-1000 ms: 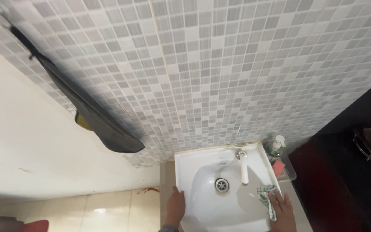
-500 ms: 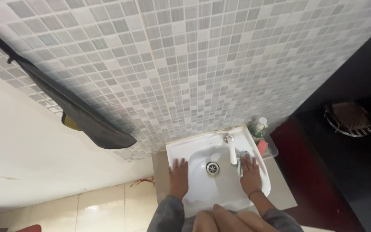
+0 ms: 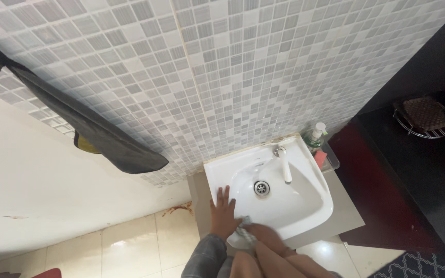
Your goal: The person wipes the interior basin and the surrounding countertop of a white bathroom sink using a small checkered cloth. The person repeatedly scrubs the sink surface and the area around the faucet.
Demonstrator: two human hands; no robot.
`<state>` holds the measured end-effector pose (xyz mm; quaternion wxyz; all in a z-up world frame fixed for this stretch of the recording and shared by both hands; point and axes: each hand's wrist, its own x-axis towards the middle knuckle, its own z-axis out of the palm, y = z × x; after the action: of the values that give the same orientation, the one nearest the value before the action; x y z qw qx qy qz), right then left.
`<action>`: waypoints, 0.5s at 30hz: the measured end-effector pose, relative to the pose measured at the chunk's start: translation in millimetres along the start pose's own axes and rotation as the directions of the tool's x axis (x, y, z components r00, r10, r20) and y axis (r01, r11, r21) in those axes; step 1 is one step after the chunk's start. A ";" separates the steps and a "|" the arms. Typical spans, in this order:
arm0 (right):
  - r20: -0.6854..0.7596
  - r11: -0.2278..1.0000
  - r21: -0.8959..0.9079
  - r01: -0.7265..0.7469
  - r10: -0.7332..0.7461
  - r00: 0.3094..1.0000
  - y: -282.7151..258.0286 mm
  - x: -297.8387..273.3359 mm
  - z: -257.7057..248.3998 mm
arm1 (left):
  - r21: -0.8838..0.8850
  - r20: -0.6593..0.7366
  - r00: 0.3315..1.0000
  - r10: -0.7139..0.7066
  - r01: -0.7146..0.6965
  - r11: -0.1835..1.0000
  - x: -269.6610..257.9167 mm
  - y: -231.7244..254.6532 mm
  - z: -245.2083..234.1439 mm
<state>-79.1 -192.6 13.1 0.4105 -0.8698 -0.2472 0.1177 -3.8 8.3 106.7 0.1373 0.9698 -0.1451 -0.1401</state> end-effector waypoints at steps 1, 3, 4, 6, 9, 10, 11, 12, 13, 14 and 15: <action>-0.187 0.992 -0.099 0.083 -0.100 0.977 4.8 -19.8 -13.9 | 0.002 0.001 1.000 -0.006 0.006 1.000 -1.9 1.2 1.7; -0.333 0.991 -0.119 -0.067 0.023 0.943 27.6 -59.1 -68.1 | 0.007 0.021 1.000 -0.023 0.022 1.000 -1.8 3.0 3.4; -0.396 0.970 -0.218 -0.108 0.013 0.918 38.7 -71.8 -95.4 | 0.010 0.040 0.999 -0.033 0.032 0.999 -0.6 3.0 4.1; -0.463 0.865 -0.281 -0.416 0.258 0.848 55.7 -95.6 -148.0 | 0.080 0.000 0.999 -0.033 0.033 0.996 1.2 2.8 6.4; -0.285 0.767 -0.565 -0.304 0.164 0.944 64.6 -103.6 -182.4 | 0.136 -0.115 0.987 -0.114 0.129 0.982 -1.6 6.9 6.5; -0.315 0.774 -0.553 -0.308 0.148 0.938 62.4 -99.0 -176.1 | 0.053 -0.109 0.969 -0.223 0.230 0.972 -1.3 11.2 4.4; -0.352 0.780 -0.540 -0.316 0.132 0.927 59.3 -88.8 -163.6 | -0.026 -0.099 0.941 -0.323 0.322 0.946 0.5 13.2 0.5; -0.388 0.786 -0.526 -0.325 0.118 0.914 55.7 -79.7 -151.1 | -0.127 -0.084 0.909 -0.409 0.398 0.909 0.6 12.7 -3.1; -0.381 0.854 -0.389 -0.346 0.192 0.904 50.4 -71.0 -134.4 | -0.224 -0.059 0.870 -0.489 0.465 0.856 0.4 9.4 -5.4; -0.363 0.899 -0.243 -0.364 0.263 0.894 44.4 -59.6 -115.4 | -0.317 -0.027 0.827 -0.562 0.526 0.789 1.4 5.1 -5.5; -0.296 0.923 -0.172 -0.344 0.285 0.912 37.2 -47.3 -93.7 | -0.481 -0.075 0.849 -0.522 0.428 0.765 0.4 1.7 -1.6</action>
<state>-68.7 -299.1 43.9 0.3165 -0.9461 -0.0573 0.0372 -3.3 6.9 108.6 0.3301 0.9254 0.1575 -0.0993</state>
